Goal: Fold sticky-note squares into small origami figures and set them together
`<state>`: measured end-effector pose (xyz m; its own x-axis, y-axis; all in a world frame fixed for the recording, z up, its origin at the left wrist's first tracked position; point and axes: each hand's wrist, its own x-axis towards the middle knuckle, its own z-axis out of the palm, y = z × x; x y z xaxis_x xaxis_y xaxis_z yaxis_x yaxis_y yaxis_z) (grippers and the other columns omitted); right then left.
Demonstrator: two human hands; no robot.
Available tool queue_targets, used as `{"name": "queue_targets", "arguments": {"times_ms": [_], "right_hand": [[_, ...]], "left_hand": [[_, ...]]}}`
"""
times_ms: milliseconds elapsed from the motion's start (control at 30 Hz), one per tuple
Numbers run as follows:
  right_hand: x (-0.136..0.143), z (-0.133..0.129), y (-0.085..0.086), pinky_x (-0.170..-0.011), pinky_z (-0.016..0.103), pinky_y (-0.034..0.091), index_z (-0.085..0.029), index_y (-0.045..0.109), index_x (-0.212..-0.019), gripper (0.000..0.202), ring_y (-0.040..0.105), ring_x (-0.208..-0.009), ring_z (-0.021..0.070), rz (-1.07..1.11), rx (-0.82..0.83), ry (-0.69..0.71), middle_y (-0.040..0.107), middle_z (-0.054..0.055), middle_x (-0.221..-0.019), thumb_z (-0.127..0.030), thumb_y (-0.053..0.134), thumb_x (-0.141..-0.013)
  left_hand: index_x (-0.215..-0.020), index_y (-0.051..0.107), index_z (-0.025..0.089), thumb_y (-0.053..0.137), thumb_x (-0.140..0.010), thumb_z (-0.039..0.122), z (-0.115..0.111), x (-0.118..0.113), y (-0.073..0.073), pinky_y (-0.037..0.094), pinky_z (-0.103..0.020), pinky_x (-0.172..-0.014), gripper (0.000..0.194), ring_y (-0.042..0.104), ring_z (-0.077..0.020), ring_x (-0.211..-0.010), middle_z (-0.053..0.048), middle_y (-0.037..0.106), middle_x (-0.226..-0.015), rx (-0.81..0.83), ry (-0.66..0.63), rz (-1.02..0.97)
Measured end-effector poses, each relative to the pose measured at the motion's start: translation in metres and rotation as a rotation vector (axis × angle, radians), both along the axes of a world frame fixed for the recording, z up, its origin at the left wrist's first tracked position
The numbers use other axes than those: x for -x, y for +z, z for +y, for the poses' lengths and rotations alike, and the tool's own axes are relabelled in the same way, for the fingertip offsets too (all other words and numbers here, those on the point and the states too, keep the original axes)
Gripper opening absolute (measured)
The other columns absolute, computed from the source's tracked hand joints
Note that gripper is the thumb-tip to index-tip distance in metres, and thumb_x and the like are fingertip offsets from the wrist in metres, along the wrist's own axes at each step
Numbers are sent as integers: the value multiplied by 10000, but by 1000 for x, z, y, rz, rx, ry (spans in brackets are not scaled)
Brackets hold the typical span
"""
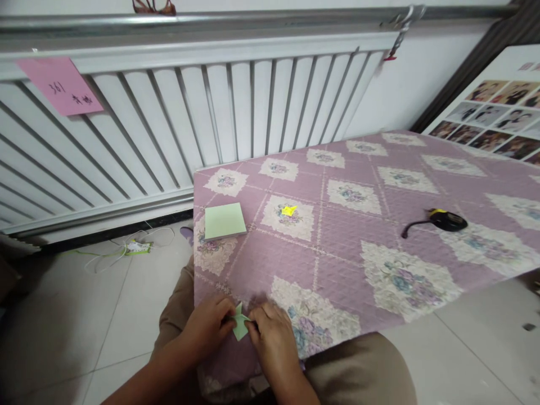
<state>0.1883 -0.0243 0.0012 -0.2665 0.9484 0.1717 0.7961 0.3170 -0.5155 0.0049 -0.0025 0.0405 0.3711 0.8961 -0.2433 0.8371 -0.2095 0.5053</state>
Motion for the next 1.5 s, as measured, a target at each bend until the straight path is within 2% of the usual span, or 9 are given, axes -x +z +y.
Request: {"name": "queue_targets", "arguments": {"times_ms": [267, 467, 733, 967, 1167, 1500], "right_hand": [[-2, 2, -2, -717, 337, 375, -240, 553, -761, 94, 556, -764, 194, -44, 30, 40, 595, 3, -778, -198, 616, -818], [-2, 1, -3, -725, 349, 384, -241, 572, -860, 59, 557, -779, 207, -48, -9, 29, 594, 12, -792, -222, 618, -828], [-2, -1, -4, -683, 326, 360, -223, 520, -756, 128, 536, -717, 189, -54, -69, 24, 572, 1, -735, -185, 630, -809], [-1, -2, -7, -682, 313, 346, -225, 504, -729, 156, 522, -706, 180, -5, -122, 9, 563, -11, -725, -144, 621, -796], [-3, -1, -9, -693, 314, 355, -226, 523, -766, 132, 533, -724, 183, 8, -112, 18, 572, -11, -746, -182, 639, -809], [0, -3, -2, -700, 332, 389, -226, 537, -761, 139, 545, -730, 192, 18, -87, -18, 578, -10, -744, -166, 658, -796]], "left_hand": [[-808, 593, 188, 454, -892, 174, -1, 3, -8, 373, -282, -711, 163, 542, -184, -843, -36, 599, -905, -37, -53, 10], [-851, 589, 203, 473, -868, 154, -1, 5, -11, 380, -276, -734, 127, 545, -180, -860, -25, 604, -918, -30, -27, -39], [-853, 575, 207, 492, -862, 152, -3, 5, -11, 380, -270, -740, 100, 540, -175, -868, -19, 604, -932, -56, -27, -55], [-804, 568, 198, 491, -875, 157, -3, 3, -9, 381, -269, -721, 113, 543, -172, -839, -16, 600, -891, -61, -32, 20], [-925, 564, 212, 506, -859, 145, -4, 5, -10, 393, -278, -757, 111, 548, -175, -888, -7, 606, -962, -69, -14, -27], [-940, 577, 215, 512, -859, 157, -5, 6, -12, 415, -298, -791, 119, 555, -190, -920, -16, 614, -989, -73, -14, -59]]}}
